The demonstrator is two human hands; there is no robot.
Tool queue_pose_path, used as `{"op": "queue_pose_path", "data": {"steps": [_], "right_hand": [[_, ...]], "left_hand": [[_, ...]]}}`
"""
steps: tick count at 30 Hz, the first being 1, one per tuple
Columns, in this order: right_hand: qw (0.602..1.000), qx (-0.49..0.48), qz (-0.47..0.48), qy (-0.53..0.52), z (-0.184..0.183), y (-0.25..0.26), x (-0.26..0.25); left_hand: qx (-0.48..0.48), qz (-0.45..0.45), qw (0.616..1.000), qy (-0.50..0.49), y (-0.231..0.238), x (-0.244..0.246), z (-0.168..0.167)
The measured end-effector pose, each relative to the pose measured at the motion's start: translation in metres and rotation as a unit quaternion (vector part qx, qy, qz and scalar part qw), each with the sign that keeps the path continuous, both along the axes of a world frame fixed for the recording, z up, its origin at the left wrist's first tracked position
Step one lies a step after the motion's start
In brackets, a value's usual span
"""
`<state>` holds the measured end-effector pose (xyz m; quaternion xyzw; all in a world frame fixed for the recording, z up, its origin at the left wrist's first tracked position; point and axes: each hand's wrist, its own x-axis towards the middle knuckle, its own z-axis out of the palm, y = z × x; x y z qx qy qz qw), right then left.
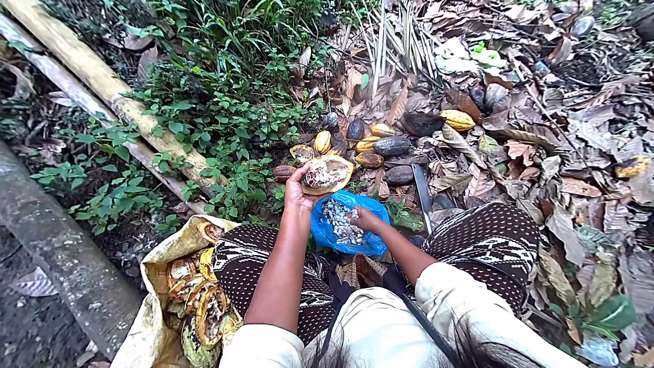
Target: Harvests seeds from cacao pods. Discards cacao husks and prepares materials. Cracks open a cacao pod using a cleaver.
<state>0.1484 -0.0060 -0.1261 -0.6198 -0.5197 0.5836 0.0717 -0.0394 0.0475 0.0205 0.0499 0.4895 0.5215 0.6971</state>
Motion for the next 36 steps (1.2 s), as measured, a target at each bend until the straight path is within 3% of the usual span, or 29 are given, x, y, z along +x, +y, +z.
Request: {"op": "queue_pose_path", "data": {"steps": [3,6,13,16,20,27,31,36], "right_hand": [[0.988,-0.078,-0.081,0.108,-0.003,-0.001,0.004],[0.971,-0.081,-0.131,0.181,-0.004,0.0,0.003],[0.998,-0.018,-0.067,0.007,-0.002,0.0,-0.01],[0.999,-0.034,-0.015,-0.014,-0.005,0.0,-0.008],[0.982,-0.115,-0.116,0.097,-0.006,-0.004,-0.001],[0.897,-0.18,-0.265,0.304,0.006,0.001,0.0],[0.909,-0.108,-0.228,0.331,0.005,-0.001,0.0],[0.929,-0.092,-0.225,0.279,0.006,-0.001,-0.006]], "left_hand": [[-0.01,0.004,1.0,0.0,0.0,0.0,0.0],[-0.014,0.007,1.0,-0.002,0.001,0.001,-0.001],[-0.01,-0.004,1.0,-0.006,0.001,0.001,-0.001],[-0.014,0.001,1.0,-0.008,0.002,0.0,-0.003],[-0.017,0.004,1.0,-0.001,0.001,0.001,-0.003],[-0.022,0.004,1.0,-0.001,0.001,0.003,-0.001],[-0.023,0.004,1.0,-0.004,0.001,0.003,0.0],[-0.024,0.001,1.0,-0.003,0.001,0.002,0.0]]}}
